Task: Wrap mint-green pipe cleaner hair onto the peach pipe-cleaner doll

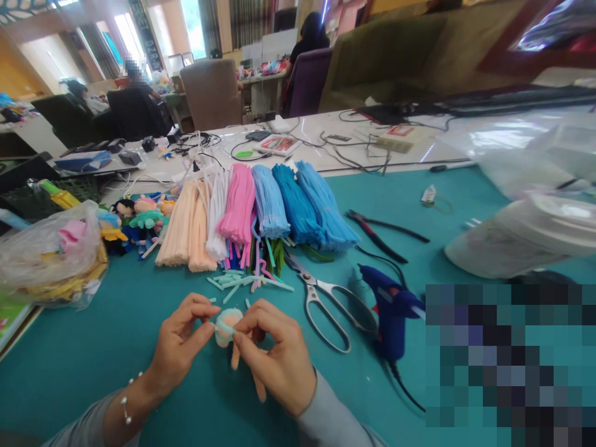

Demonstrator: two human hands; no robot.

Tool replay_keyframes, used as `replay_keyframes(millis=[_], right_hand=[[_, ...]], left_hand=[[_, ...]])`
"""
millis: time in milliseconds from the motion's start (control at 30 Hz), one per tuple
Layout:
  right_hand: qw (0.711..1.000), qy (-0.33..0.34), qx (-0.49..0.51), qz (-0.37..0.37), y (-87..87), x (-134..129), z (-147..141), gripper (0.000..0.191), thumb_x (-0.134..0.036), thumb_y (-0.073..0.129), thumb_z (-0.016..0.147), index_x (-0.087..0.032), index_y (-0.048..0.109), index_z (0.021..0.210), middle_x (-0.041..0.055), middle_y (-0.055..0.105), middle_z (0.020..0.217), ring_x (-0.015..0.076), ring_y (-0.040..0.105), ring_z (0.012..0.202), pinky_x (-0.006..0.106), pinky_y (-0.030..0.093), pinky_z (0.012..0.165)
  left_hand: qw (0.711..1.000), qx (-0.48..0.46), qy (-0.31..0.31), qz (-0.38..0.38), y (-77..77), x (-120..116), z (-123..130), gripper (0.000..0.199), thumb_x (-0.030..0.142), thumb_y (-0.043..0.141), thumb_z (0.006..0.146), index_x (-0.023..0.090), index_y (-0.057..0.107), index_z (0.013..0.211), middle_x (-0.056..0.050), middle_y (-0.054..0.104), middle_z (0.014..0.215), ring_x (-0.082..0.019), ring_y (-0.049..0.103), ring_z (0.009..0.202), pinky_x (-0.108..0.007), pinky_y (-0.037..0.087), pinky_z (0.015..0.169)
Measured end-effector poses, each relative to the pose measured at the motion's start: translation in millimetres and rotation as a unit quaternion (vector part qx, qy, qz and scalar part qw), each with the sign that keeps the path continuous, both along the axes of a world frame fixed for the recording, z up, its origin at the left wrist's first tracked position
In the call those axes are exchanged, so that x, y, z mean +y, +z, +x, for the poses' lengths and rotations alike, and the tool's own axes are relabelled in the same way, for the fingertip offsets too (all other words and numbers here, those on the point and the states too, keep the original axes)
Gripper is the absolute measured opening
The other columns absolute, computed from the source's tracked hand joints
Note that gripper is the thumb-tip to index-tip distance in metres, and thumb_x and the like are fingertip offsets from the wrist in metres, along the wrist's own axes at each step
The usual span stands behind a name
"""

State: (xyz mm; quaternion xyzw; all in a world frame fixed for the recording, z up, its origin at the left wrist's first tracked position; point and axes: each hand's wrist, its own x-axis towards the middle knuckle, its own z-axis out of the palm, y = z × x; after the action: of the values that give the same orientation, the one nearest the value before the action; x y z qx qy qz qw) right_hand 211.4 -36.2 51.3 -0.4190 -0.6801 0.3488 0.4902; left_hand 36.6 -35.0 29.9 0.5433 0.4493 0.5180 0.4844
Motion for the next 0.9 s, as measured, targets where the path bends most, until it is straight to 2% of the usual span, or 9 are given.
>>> replay_keyframes(millis=[67,200,433,567,733,900], right_hand=[[1.000,0.013,0.004,-0.008,1.1,-1.1,0.3,0.017,-0.013,0.059,0.077,-0.019,0.063,0.062,0.0009,0.058,0.061,0.0141,0.055,0.056,0.025,0.045,0.051],[0.998,0.038,0.016,-0.046,0.2,-4.5,0.4,0.017,-0.017,0.060,0.080,-0.020,0.062,0.064,0.0016,0.057,0.063,0.0137,0.054,0.055,0.024,0.046,0.048],[0.990,0.054,0.064,-0.112,-2.5,-9.5,-1.5,0.012,-0.023,0.058,0.085,-0.020,0.062,0.073,0.0028,0.057,0.074,0.0117,0.054,0.056,0.022,0.051,0.048],[0.989,0.085,0.060,-0.101,-2.4,-7.3,0.1,0.018,-0.030,0.060,0.086,-0.019,0.062,0.072,0.0026,0.057,0.072,0.0120,0.055,0.055,0.024,0.051,0.049],[0.987,0.111,0.078,-0.087,-3.8,-4.1,-0.9,0.030,-0.044,0.059,0.087,-0.020,0.064,0.070,0.0033,0.057,0.070,0.0129,0.054,0.056,0.025,0.048,0.049],[0.984,0.136,0.082,-0.078,-2.6,-3.1,-4.4,0.036,-0.052,0.059,0.085,-0.021,0.064,0.066,0.0032,0.058,0.066,0.0153,0.057,0.060,0.026,0.049,0.051]], left_hand=[[0.998,-0.043,-0.035,-0.019,2.0,-1.1,1.9,0.008,0.026,0.073,0.075,0.020,0.075,0.078,-0.004,0.060,0.077,-0.018,0.053,0.074,-0.028,0.042,0.070],[0.990,-0.105,-0.064,-0.065,5.6,0.2,5.9,0.022,0.039,0.079,0.068,0.019,0.071,0.063,-0.003,0.059,0.067,-0.017,0.052,0.067,-0.029,0.041,0.066],[0.990,-0.100,-0.067,-0.073,9.5,0.5,5.6,0.024,0.041,0.079,0.067,0.019,0.071,0.062,-0.003,0.059,0.066,-0.017,0.052,0.067,-0.030,0.041,0.067],[0.985,-0.125,-0.092,-0.080,6.7,0.1,4.5,0.025,0.042,0.079,0.067,0.019,0.070,0.062,-0.003,0.059,0.067,-0.016,0.053,0.068,-0.030,0.042,0.067],[0.959,-0.177,-0.181,-0.128,0.2,-0.7,1.6,0.029,0.045,0.076,0.070,0.018,0.068,0.064,-0.001,0.056,0.066,-0.010,0.045,0.053,-0.024,0.033,0.048],[0.939,-0.192,-0.228,-0.172,2.8,-0.6,2.1,0.038,0.051,0.076,0.067,0.016,0.062,0.060,0.000,0.053,0.062,-0.008,0.042,0.047,-0.024,0.031,0.045]])
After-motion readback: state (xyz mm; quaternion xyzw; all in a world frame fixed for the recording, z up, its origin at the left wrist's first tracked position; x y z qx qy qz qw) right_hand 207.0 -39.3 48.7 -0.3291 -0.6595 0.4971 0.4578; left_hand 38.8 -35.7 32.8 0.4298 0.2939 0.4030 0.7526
